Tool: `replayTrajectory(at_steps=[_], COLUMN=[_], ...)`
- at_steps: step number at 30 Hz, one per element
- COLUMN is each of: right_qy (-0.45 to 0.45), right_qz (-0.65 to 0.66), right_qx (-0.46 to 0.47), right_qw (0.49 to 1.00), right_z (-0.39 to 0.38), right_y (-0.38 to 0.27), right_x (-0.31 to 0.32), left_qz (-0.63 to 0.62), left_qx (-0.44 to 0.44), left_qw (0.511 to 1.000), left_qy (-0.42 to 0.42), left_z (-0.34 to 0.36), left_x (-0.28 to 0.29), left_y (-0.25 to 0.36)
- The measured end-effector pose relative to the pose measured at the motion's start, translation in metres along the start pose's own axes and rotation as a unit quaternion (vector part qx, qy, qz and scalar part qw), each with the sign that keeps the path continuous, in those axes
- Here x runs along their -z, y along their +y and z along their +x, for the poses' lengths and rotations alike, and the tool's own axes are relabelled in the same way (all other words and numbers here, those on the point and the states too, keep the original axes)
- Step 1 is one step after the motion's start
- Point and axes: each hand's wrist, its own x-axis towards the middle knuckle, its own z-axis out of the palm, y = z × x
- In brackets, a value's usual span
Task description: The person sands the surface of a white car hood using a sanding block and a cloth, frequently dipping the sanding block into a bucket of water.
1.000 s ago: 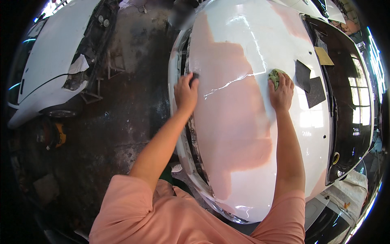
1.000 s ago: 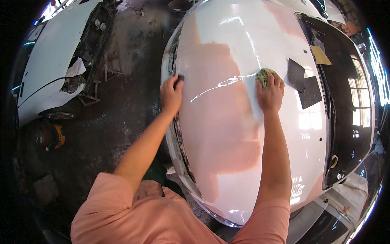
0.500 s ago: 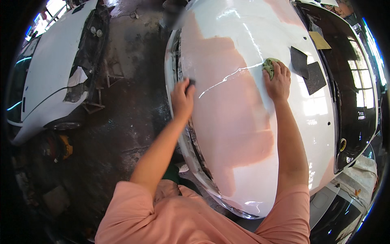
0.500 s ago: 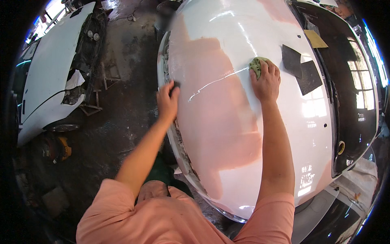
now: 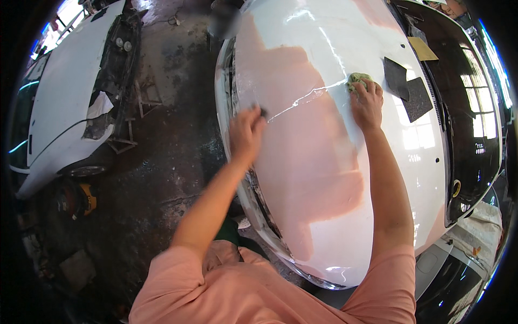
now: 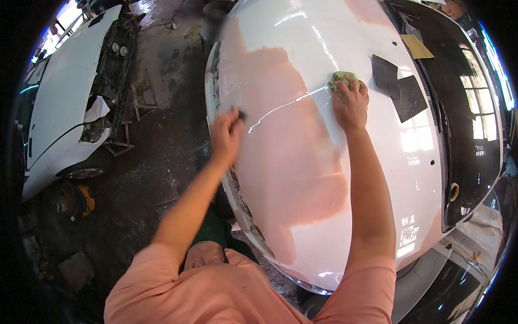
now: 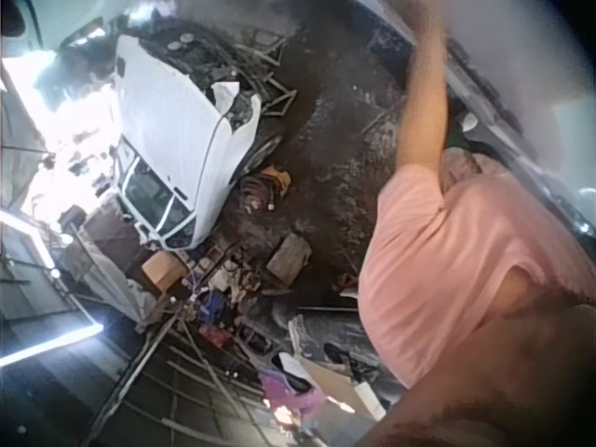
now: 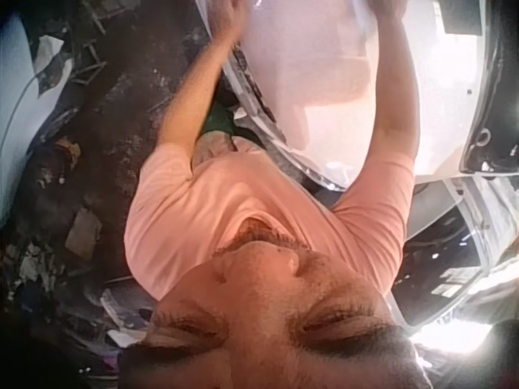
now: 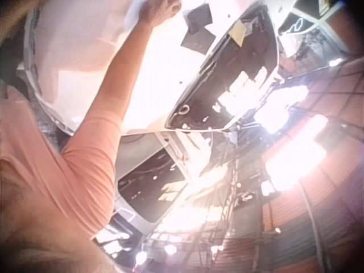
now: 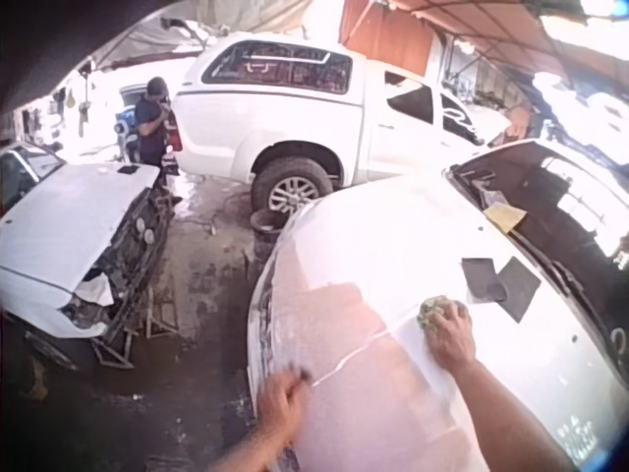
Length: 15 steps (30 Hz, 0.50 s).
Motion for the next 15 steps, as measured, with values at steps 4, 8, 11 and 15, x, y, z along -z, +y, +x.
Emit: replayTrajectory(at_steps=[4, 8, 11, 15], right_qy=[0.023, 0.031, 0.034, 0.022], right_qz=[-0.005, -0.003, 0.023, 0.006], right_qx=[-0.002, -0.015, -0.017, -0.049], right_qw=[1.000, 0.999, 0.999, 0.999], right_z=[0.007, 0.009, 0.017, 0.009], right_y=[0.001, -0.008, -0.031, -0.018], right_x=[0.001, 0.002, 0.000, 0.003], left_qz=[-0.012, 0.011, 0.035, 0.058], left_qx=[-0.071, -0.065, -0.026, -0.052], left_qw=[0.993, 0.996, 0.999, 0.995], left_qy=[-0.094, -0.067, 0.003, -0.060], left_z=[-0.146, -0.014, 0.107, 0.030], left_x=[0.028, 0.005, -0.005, -0.018], left_y=[0.068, 0.062, 0.039, 0.065])
